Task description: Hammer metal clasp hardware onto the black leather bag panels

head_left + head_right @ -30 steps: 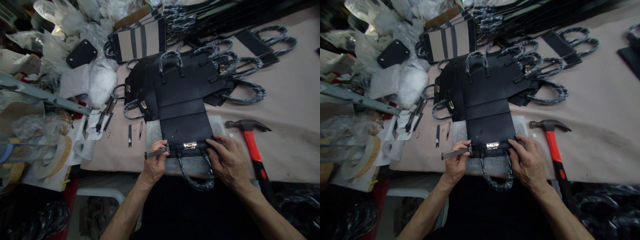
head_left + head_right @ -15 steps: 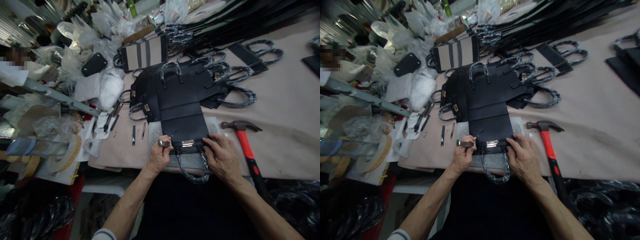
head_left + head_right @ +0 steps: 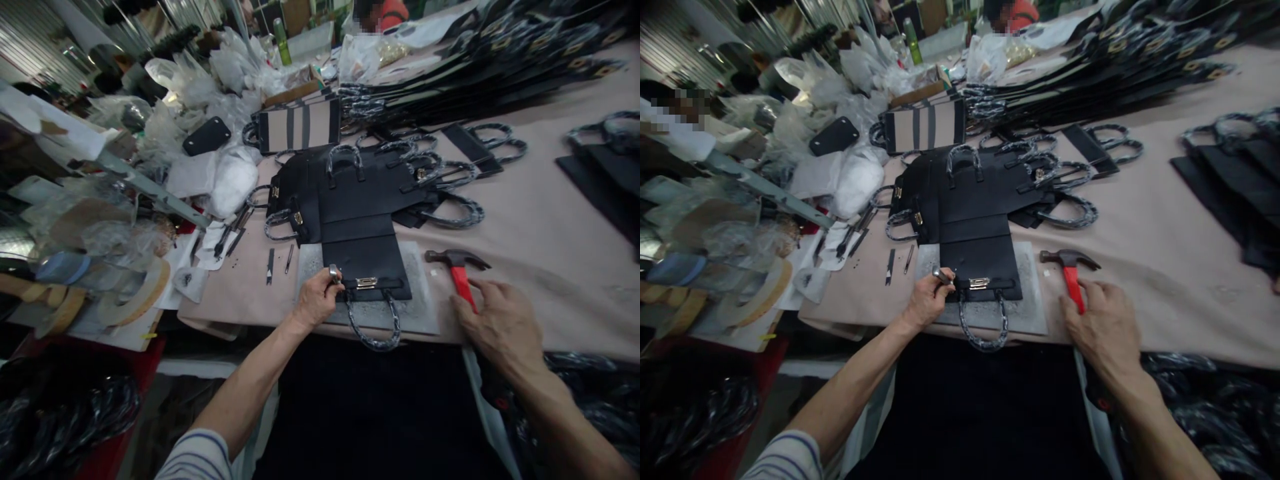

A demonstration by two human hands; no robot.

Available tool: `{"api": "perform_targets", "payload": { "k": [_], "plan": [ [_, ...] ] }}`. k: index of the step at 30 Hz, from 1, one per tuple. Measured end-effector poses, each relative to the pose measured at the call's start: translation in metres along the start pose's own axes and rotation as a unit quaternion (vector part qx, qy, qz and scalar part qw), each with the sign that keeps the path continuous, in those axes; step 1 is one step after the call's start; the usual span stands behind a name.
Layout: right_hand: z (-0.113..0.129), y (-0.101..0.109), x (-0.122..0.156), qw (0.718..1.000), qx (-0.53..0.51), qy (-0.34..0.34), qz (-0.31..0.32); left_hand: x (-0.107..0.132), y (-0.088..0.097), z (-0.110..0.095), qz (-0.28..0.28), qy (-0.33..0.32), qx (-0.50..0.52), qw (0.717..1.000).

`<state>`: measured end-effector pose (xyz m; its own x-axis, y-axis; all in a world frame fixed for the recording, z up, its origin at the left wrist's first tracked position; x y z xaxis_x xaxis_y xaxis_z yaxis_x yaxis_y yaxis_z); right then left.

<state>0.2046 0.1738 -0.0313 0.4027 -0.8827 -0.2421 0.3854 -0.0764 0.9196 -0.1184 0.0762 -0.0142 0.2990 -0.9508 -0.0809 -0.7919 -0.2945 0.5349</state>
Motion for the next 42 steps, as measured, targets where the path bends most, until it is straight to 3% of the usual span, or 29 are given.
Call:
{"api": "perform_targets", "payload": {
  "k": [3, 5, 7, 10, 14, 16, 17, 19, 22, 24, 27, 29, 34, 36, 39, 42],
  "plan": [
    [-0.024, -0.023, 0.008, 0.992, 0.033, -0.051, 0.115, -0.001, 0.001, 0.000, -0.001, 0.011, 0.002, 1.000],
    [-0.032, -0.031, 0.006, 0.988, 0.014, -0.076, 0.135, -0.001, 0.001, -0.001, 0.002, 0.011, 0.003, 1.000],
    [-0.044, -0.037, 0.006, 0.976, -0.058, -0.147, 0.148, -0.002, 0.000, -0.002, 0.010, 0.010, -0.003, 1.000],
    [-0.048, -0.047, 0.013, 0.911, -0.275, -0.257, 0.168, -0.002, -0.002, -0.003, 0.019, 0.007, -0.008, 1.000],
    [-0.005, -0.041, 0.018, 0.786, -0.518, -0.280, 0.190, -0.001, 0.001, -0.003, 0.013, 0.005, 0.002, 1.000],
    [0.015, -0.026, 0.018, 0.757, -0.557, -0.300, 0.163, 0.000, 0.001, -0.003, 0.012, 0.004, 0.001, 1.000],
    [0.024, -0.013, 0.013, 0.769, -0.550, -0.293, 0.139, 0.000, 0.001, -0.003, 0.011, 0.005, 0.001, 1.000],
    [0.046, 0.022, -0.007, 0.829, -0.508, -0.219, 0.083, 0.001, 0.001, -0.002, 0.007, 0.009, 0.002, 1.000],
    [0.097, 0.079, -0.039, 0.927, -0.373, -0.012, 0.030, 0.001, 0.002, 0.000, 0.001, 0.016, 0.011, 1.000],
    [0.133, 0.100, -0.050, 0.957, -0.264, 0.121, 0.026, 0.002, 0.001, 0.001, -0.002, 0.015, 0.011, 1.000],
    [0.173, 0.103, -0.052, 0.954, -0.141, 0.259, 0.058, 0.002, 0.000, 0.002, -0.005, 0.010, 0.004, 1.000],
    [0.188, 0.103, -0.052, 0.947, -0.102, 0.298, 0.064, 0.003, 0.000, 0.003, -0.007, 0.009, 0.004, 1.000],
    [0.192, 0.132, -0.057, 0.952, -0.143, 0.262, -0.069, 0.003, 0.000, 0.004, -0.008, 0.006, 0.010, 1.000],
    [0.197, 0.128, -0.057, 0.949, -0.126, 0.284, -0.046, 0.003, 0.000, 0.006, -0.006, 0.009, 0.008, 1.000],
    [0.206, 0.116, -0.057, 0.934, -0.071, 0.347, 0.044, 0.005, -0.001, 0.007, -0.007, 0.005, 0.005, 1.000],
    [0.192, 0.135, -0.063, 0.954, -0.093, 0.286, -0.016, 0.006, -0.001, 0.007, -0.015, -0.006, 0.008, 1.000]
  ]
}}
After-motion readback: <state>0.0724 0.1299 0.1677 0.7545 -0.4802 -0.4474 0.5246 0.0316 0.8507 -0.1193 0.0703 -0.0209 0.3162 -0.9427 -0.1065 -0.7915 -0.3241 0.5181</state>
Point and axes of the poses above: each hand's wrist, its own x-axis away from the middle knuckle, its own y-axis out of the back of the hand, z = x × y, the point moved 10 cm from there along -x, towards the middle knuckle, and after that the axes turned 12 degrees about y, right-handed, at the moved point
